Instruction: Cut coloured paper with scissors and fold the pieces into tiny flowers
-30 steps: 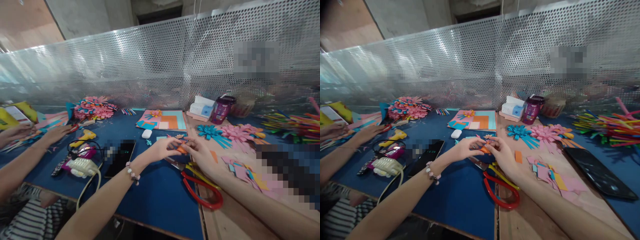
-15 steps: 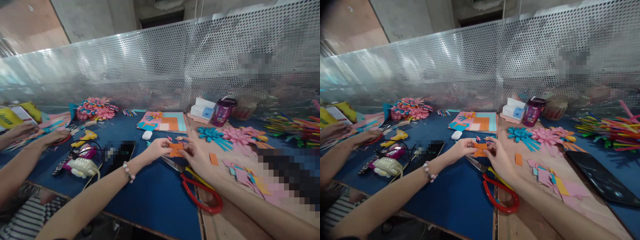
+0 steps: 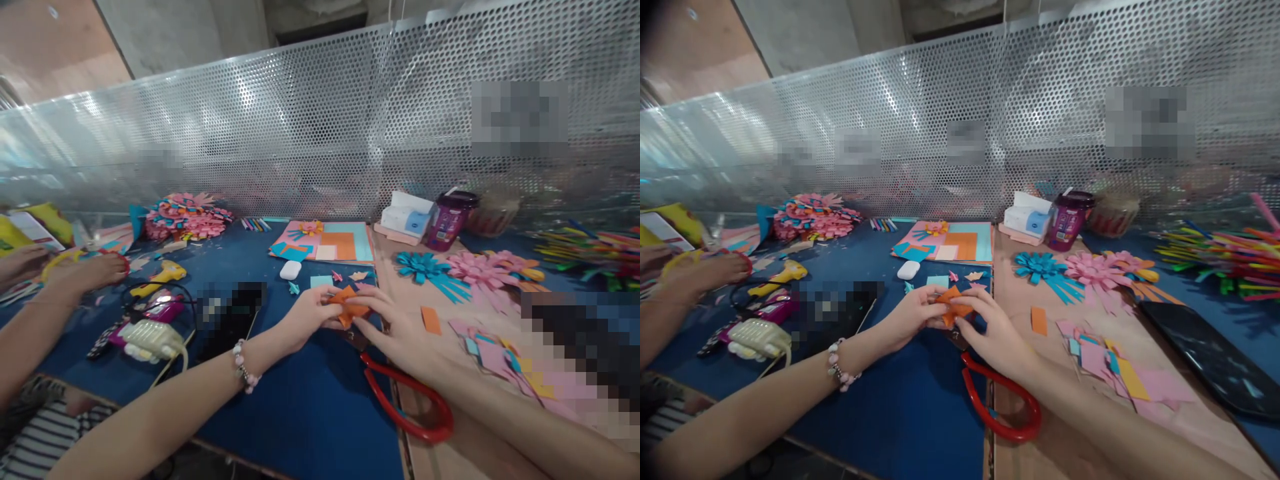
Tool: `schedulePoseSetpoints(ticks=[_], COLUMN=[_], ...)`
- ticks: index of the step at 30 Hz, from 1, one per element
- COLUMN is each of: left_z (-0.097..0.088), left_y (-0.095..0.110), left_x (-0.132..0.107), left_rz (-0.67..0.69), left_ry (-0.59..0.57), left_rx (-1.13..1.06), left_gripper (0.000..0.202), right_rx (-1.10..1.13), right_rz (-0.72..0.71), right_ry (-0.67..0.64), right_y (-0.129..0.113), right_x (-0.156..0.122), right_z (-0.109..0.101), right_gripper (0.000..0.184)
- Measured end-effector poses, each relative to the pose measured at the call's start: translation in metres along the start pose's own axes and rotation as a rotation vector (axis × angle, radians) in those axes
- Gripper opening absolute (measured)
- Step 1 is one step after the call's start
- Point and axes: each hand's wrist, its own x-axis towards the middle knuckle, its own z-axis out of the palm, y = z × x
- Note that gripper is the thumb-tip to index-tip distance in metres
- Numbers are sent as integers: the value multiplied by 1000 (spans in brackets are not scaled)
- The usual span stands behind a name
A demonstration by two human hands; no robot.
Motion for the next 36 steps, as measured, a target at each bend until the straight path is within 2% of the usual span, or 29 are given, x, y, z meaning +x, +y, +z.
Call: schedulePoseSetpoints(ticks=[4,11,18,21,28,36], left_z=[1,5,6,5,3,6], left_y=[0,0,3,0,-1,-4], left_x=[-3,-6,-8,-8,-8,-8], left_rz=[0,-4,191,230,282,266], left_ry=[46,12,54,70,83,68], left_rx=[-47,-71,297,351,434,336], left_gripper=[19,21,43,45,33,31], right_rx=[-21,142,392,458,476,426], right_rz=[-8,92,278,296,297,308], right_ry=[-5,71,68,58,45,73], right_y=[-3,0,-6,-6,-8,-2], right_x=[1,3,2,1,1,2], right_z=[-1,-1,-2,-2,-3,0], right_gripper=[29,16,18,16,13,20])
